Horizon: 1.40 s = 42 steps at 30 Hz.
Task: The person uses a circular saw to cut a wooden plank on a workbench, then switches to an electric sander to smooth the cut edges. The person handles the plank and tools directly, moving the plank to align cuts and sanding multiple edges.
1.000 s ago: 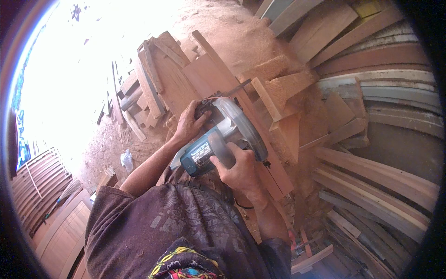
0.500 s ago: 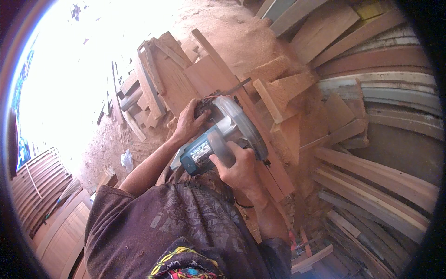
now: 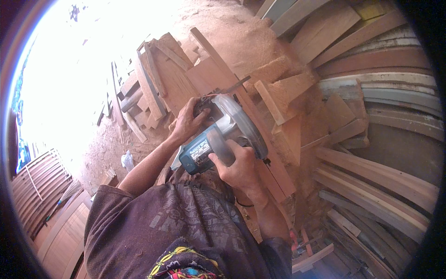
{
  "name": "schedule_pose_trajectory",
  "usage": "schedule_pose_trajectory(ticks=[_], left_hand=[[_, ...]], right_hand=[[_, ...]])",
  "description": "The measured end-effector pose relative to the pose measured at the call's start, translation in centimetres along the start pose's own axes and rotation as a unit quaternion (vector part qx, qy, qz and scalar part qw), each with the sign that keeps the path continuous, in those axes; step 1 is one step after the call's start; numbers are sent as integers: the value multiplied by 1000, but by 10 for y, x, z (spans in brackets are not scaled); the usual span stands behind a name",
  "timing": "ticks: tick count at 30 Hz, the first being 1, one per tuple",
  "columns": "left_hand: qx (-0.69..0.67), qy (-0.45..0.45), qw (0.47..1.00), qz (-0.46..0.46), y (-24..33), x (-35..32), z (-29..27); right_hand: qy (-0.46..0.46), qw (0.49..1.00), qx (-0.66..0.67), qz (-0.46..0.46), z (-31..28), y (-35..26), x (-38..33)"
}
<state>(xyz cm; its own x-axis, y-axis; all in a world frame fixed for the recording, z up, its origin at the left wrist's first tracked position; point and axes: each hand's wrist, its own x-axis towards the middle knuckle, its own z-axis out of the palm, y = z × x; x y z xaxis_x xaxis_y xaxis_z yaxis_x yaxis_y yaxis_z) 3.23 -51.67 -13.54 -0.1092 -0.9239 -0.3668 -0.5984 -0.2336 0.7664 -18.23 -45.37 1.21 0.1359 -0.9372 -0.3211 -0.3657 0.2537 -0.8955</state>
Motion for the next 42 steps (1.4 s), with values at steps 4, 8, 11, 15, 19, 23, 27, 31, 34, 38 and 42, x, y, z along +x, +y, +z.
schedule_pose_trajectory(ticks=[4,8,11,15,19,23,27,31,34,38,42], left_hand=[[-7,-7,1000,-13,1,3,-4],[-11,-5,1000,-20,5,2,-9],[-13,-4,1000,-21,1,6,-10],[-23,-9,999,-20,1,9,-14],[-29,-9,999,-17,-6,13,-18],[-16,-20,999,-29,-2,16,-23],[-6,-28,999,-32,3,17,-29],[-4,-17,1000,-16,-1,20,-30],[-3,-11,1000,-16,-5,23,-30],[-1,-7,1000,4,-11,26,-31],[2,-2,1000,6,-10,27,-34]], right_hand=[[-17,1000,-6,13,-2,-5,3],[-21,1000,-1,16,-1,-7,5],[-25,999,-10,22,0,-8,9],[-11,1000,-6,7,3,-7,11],[-10,1000,5,16,10,-8,19],[-9,1000,2,8,11,-8,21],[0,1000,5,-2,13,-9,23],[-9,1000,2,13,13,-12,26],[-12,1000,3,20,14,-15,29],[-8,1000,9,10,15,-16,31],[-14,1000,4,6,15,-16,33]])
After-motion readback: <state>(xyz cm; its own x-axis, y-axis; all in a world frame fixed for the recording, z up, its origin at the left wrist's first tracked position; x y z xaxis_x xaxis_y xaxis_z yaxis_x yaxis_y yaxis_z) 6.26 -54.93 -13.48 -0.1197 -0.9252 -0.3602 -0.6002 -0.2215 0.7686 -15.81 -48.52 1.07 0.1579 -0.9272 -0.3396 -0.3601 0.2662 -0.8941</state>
